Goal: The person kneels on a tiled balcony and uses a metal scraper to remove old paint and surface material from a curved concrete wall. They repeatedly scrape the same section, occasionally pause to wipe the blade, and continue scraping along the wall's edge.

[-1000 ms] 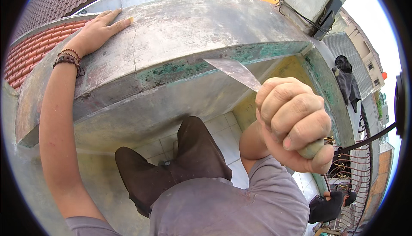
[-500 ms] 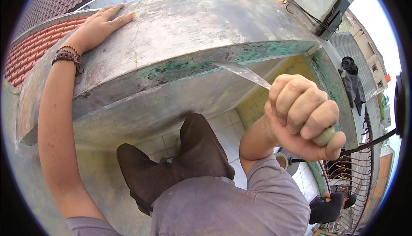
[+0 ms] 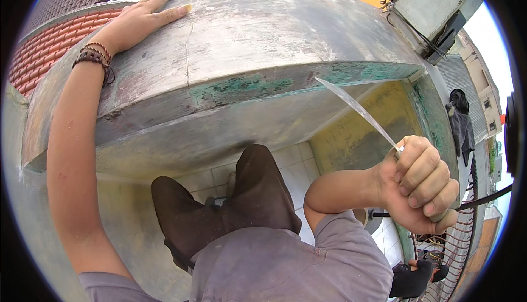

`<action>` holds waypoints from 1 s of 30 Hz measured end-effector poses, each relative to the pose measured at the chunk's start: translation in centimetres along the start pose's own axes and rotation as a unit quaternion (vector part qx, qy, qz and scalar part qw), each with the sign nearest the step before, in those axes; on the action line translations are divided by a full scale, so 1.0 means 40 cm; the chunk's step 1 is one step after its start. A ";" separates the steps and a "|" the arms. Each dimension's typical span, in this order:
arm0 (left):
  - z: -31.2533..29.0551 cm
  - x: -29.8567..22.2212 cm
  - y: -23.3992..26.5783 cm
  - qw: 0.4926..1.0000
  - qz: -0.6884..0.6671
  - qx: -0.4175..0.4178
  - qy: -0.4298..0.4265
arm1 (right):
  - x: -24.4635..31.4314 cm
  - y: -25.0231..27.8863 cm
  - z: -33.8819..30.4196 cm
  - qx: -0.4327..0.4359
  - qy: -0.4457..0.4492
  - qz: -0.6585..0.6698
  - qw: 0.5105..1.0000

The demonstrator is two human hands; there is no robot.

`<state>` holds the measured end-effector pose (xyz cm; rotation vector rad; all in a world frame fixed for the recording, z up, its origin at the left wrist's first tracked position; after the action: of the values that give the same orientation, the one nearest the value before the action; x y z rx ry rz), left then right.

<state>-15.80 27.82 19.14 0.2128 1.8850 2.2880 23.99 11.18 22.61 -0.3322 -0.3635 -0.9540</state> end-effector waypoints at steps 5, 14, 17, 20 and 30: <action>0.003 -0.008 0.004 1.000 0.010 -0.011 -0.019 | -0.090 0.066 0.006 -0.010 -0.076 0.096 0.992; -0.006 0.015 0.006 1.000 0.006 -0.028 -0.005 | -0.163 0.056 -0.031 -0.010 -0.096 0.176 0.980; 0.008 -0.015 0.003 0.999 0.016 0.001 -0.035 | -0.069 0.067 -0.048 -0.063 -0.036 0.137 0.988; 0.007 -0.014 0.002 0.999 0.030 -0.009 -0.033 | -0.085 0.051 -0.008 -0.031 -0.063 0.103 0.992; 0.007 -0.012 -0.002 0.999 0.021 0.004 -0.050 | -0.091 -0.064 0.025 0.020 -0.075 -0.001 0.997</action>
<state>-15.27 27.99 19.11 0.3640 1.8587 2.2525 19.76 12.88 22.17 -0.3683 -0.5196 -0.9246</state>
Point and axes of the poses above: each hand's wrist, its own z-axis towards the middle knuckle, its own y-axis out of the back of the hand, x = y × z, the point moved 8 cm from there along z, towards the middle knuckle, and after that the axes turned 14 degrees about -y, right-handed, at the moved point
